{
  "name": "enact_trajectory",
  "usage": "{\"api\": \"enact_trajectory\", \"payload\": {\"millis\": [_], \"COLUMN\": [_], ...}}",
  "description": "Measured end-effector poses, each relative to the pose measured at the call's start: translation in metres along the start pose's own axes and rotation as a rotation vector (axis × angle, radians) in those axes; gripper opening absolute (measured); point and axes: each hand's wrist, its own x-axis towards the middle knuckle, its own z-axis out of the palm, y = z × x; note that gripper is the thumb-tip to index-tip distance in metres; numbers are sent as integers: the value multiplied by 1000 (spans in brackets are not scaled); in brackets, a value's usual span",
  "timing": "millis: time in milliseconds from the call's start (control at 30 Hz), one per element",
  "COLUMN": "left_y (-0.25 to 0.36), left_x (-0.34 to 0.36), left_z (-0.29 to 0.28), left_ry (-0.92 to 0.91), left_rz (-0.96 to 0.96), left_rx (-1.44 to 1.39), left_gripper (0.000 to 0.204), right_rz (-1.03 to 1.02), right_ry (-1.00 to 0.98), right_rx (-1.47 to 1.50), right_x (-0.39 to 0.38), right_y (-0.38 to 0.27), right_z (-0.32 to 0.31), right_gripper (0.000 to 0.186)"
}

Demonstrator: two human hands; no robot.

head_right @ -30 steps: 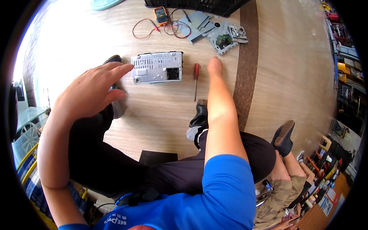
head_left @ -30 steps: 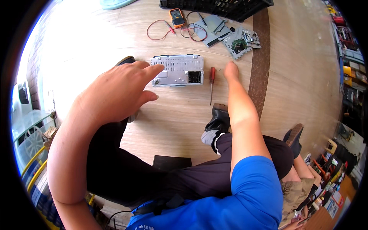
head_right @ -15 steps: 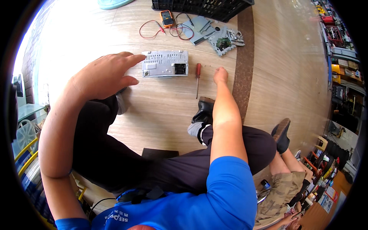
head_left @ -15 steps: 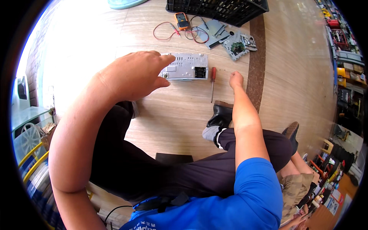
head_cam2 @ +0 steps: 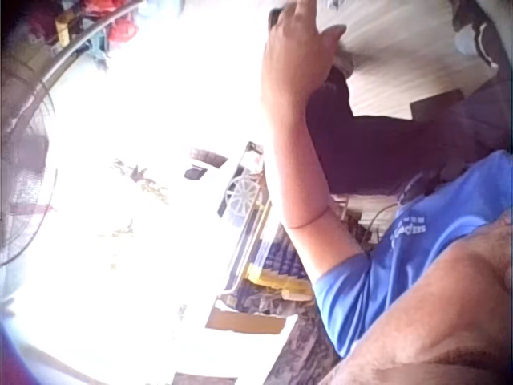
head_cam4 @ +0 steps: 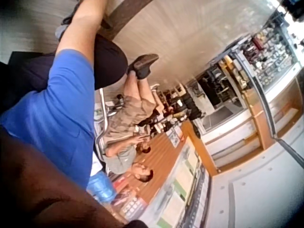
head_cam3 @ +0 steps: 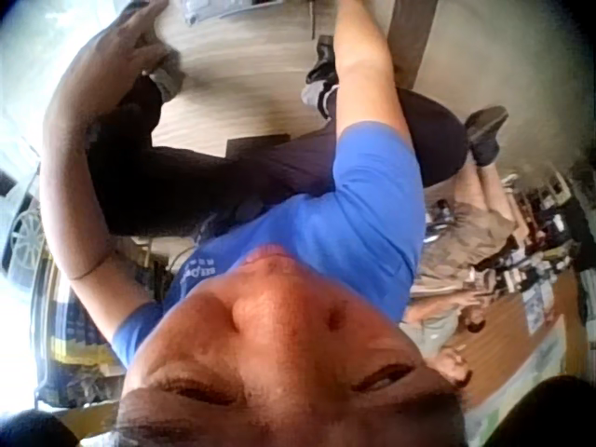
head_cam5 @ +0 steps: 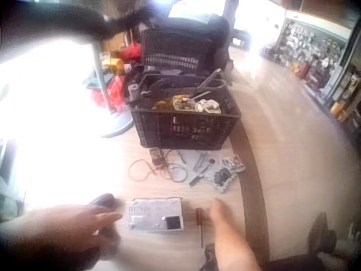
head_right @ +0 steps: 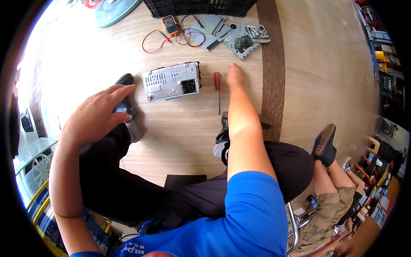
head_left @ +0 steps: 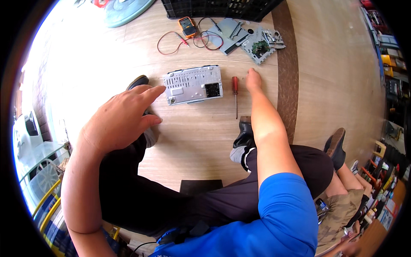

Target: The person disassembles a car radio unit on the floor, using a screwdriver to remove screws from the casing and handling internal circuit boards and wiring.

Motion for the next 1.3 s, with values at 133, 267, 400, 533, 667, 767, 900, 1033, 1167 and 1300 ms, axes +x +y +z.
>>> {"api": "enact_trajectory", "payload": {"millis": [133,267,400,533,667,767,900,1033,1167,1300], "left_y": [1,1,3,0,5,2,-3,-1,-1,-5], "left_x": [2,5,7,7,12,13,10,4,10,15], "left_z": [0,1,0,5,3,3,4,-1,6,5], "left_ry": [-24,-5,-35,4,-34,-42,-25,-37,110,393], "left_rz": [-8,20,-2,11,-7,-3,-3,15,151,173], "left_rx": [-8,0,6,30,11,-3,3,-19,-24,-110], "left_gripper": [56,57,56,57,59,59,59,55,52,43], "right_rz": [-27,26,51,-37,-110,63,43,45,-72,-516], "right_ry": [-61,67,130,23,-60,-84,-88,-32,200,244], "right_rx": [-106,80,55,27,-123,-131,-193,-92,118,500], "right_x": [-12,-14,-16,-19,-18,-11,-16,-35,-41,-100], "right_y": [-20,-6,15,2,-9,-16,-32,-48,-90,-219], "right_z": [-7,-17,-24,-21,-17,-11,-13,-24,-65,-153], "right_gripper": [18,14,13,14,17,20,22,23,20,12]}}
